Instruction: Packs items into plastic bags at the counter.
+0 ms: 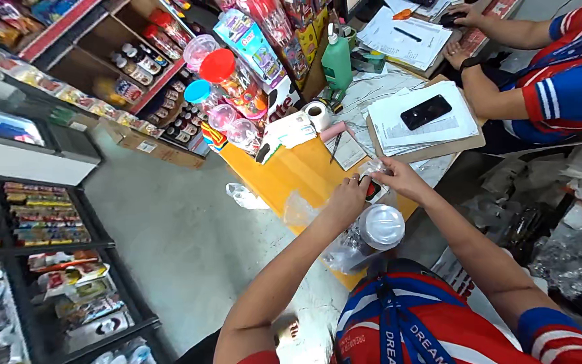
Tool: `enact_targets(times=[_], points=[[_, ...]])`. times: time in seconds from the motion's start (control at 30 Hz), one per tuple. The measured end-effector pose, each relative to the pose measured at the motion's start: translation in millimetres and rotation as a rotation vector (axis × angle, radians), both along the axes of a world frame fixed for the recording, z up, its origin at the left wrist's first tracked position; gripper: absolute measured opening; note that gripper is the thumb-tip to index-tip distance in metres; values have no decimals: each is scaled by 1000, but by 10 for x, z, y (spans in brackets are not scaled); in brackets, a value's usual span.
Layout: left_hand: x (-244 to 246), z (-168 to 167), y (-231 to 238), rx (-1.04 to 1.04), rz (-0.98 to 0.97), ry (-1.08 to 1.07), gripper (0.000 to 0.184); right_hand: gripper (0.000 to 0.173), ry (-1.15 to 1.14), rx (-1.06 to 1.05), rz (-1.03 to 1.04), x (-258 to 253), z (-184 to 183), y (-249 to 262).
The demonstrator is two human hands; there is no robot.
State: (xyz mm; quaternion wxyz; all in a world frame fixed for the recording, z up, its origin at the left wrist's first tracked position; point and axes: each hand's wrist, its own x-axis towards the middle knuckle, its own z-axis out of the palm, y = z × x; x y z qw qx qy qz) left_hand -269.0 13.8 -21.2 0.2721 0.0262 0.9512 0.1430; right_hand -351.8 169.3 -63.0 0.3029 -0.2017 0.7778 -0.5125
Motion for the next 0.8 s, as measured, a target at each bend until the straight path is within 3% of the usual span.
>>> enact_targets(times=[0.13,0.27,0.4,0.47,0.6,0.7,0.8], points=[[-59,-57,-59,53,10,-26,71,47,3,-54,60,24,-96,88],[-175,-118,53,41,189,-25,90,33,91,-171,94,50,-145,56],[-249,-108,139,-35,270,-139,98,33,129,-209,42,78,-264,0],[-225,-120,116,-33,271,-153,96,41,145,-146,4,125,-318,7],[-135,-107,59,-45,233,-102,93,74,82,48,-5,200,-250,161],[-51,-100,37,-58,225,-81,94,76,70,143,7,312,-269,297],[29,-130,28,-44,208,-10,91,78,-26,378,44,417,-307,368]])
